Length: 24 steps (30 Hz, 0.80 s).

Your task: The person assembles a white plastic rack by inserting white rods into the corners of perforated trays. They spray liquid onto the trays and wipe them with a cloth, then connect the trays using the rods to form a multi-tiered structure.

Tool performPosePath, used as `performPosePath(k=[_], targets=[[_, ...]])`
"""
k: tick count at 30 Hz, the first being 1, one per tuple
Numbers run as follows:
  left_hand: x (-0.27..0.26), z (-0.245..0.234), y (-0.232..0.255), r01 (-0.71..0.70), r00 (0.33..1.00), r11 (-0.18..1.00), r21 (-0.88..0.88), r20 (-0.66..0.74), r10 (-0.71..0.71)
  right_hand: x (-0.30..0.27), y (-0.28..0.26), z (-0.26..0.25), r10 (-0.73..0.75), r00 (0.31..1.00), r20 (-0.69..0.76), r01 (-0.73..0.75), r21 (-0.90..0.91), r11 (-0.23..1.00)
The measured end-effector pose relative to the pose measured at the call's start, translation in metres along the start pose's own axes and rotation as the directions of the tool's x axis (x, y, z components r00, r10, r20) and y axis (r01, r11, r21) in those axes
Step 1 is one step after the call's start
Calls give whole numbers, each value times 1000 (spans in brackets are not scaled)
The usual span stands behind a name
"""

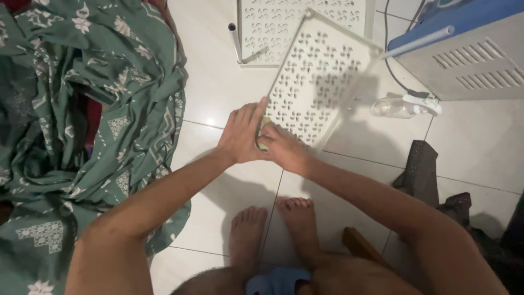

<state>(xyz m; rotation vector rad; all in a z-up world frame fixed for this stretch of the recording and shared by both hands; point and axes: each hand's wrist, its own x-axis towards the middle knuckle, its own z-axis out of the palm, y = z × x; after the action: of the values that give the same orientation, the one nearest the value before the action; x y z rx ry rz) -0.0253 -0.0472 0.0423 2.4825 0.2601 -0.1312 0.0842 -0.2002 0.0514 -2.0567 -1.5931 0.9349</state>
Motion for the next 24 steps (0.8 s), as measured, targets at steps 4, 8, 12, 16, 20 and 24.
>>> performPosePath(k=[4, 8, 12, 16, 20, 24], targets=[[2, -1, 9, -2, 1000, 999, 50, 8, 1, 13, 7, -47, -131, 977, 169, 124, 52, 991], [2, -4, 8, -5, 998, 978, 209, 56, -7, 17, 47, -102, 88, 996, 32, -92, 173, 981], [7, -8, 6, 117, 983, 972, 206, 119, -144, 16, 100, -121, -314, 826, -469, -41, -605, 795], [12, -15, 6, 110, 988, 973, 202, 87, -130, 17, 119, -74, -22, 845, -535, -197, -348, 916], [10, -14, 12, 168, 979, 971, 171, 87, -184, -18, 93, -8, -187, 884, -428, -32, -455, 890], [10, -17, 16, 273, 947, 941, 199, 118, -299, -36, 63, 1, -229, 953, -198, 184, -219, 958]])
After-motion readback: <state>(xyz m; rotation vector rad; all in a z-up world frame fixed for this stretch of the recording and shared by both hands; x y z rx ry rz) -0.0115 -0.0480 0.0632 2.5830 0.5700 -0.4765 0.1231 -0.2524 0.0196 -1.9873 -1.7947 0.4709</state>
